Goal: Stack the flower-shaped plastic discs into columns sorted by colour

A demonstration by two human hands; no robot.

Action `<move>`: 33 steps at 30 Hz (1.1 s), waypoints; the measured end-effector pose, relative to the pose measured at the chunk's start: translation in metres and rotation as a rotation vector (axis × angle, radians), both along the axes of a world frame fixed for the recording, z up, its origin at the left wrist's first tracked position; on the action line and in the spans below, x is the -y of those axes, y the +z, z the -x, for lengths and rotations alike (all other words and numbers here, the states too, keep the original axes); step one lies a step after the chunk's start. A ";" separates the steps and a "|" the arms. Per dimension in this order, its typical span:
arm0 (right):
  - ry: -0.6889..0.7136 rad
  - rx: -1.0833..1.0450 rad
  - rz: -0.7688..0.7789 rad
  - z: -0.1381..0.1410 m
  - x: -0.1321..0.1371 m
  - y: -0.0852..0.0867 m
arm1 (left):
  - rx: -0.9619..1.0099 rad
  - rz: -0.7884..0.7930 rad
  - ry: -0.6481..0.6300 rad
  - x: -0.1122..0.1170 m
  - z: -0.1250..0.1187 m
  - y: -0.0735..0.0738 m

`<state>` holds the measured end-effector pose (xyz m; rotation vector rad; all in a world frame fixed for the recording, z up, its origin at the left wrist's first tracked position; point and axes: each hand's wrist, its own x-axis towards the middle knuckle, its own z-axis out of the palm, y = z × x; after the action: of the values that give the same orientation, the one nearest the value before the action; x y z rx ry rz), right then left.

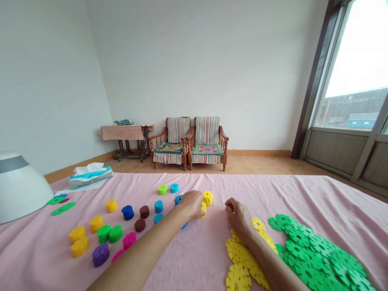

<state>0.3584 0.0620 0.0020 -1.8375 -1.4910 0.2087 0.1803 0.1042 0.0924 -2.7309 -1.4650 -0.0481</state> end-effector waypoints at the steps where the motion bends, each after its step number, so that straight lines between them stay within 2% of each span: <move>1: 0.001 0.003 -0.002 0.000 0.000 0.000 | 0.003 0.001 0.000 0.000 0.000 0.000; 6: -0.007 0.009 -0.004 -0.001 -0.003 -0.001 | 0.071 -0.024 -0.037 0.005 0.001 0.008; 10: 0.057 0.047 0.044 -0.013 -0.001 0.013 | 0.186 -0.057 -0.127 0.033 0.003 0.010; 12: 0.130 0.092 0.140 -0.021 0.006 0.026 | 0.302 0.004 -0.187 0.054 0.007 0.002; 16: 0.342 0.200 0.376 -0.033 0.025 0.052 | 0.419 0.187 -0.231 0.088 0.020 -0.027; 19: 0.430 0.257 0.489 -0.034 0.032 0.062 | 0.484 0.242 -0.227 0.099 0.030 -0.045; 22: 0.494 0.248 0.511 -0.031 0.032 0.063 | 0.561 0.257 -0.206 0.101 0.035 -0.054; 25: 0.526 0.148 0.500 -0.027 0.028 0.061 | 0.654 0.268 -0.160 0.100 0.036 -0.059; 28: 0.551 -0.108 0.480 -0.013 0.024 0.059 | 0.771 0.286 -0.109 0.097 0.035 -0.066; 30: 0.517 -0.289 0.458 0.001 0.022 0.056 | 0.866 0.277 -0.081 0.095 0.036 -0.070; 33: 0.522 -0.476 0.499 0.023 0.021 0.049 | 0.977 0.238 -0.069 0.095 0.039 -0.072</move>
<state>0.3354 0.0407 0.0508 -1.5436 -1.6202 1.2740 0.1415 0.0095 0.0201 -3.0858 -1.5631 -1.4709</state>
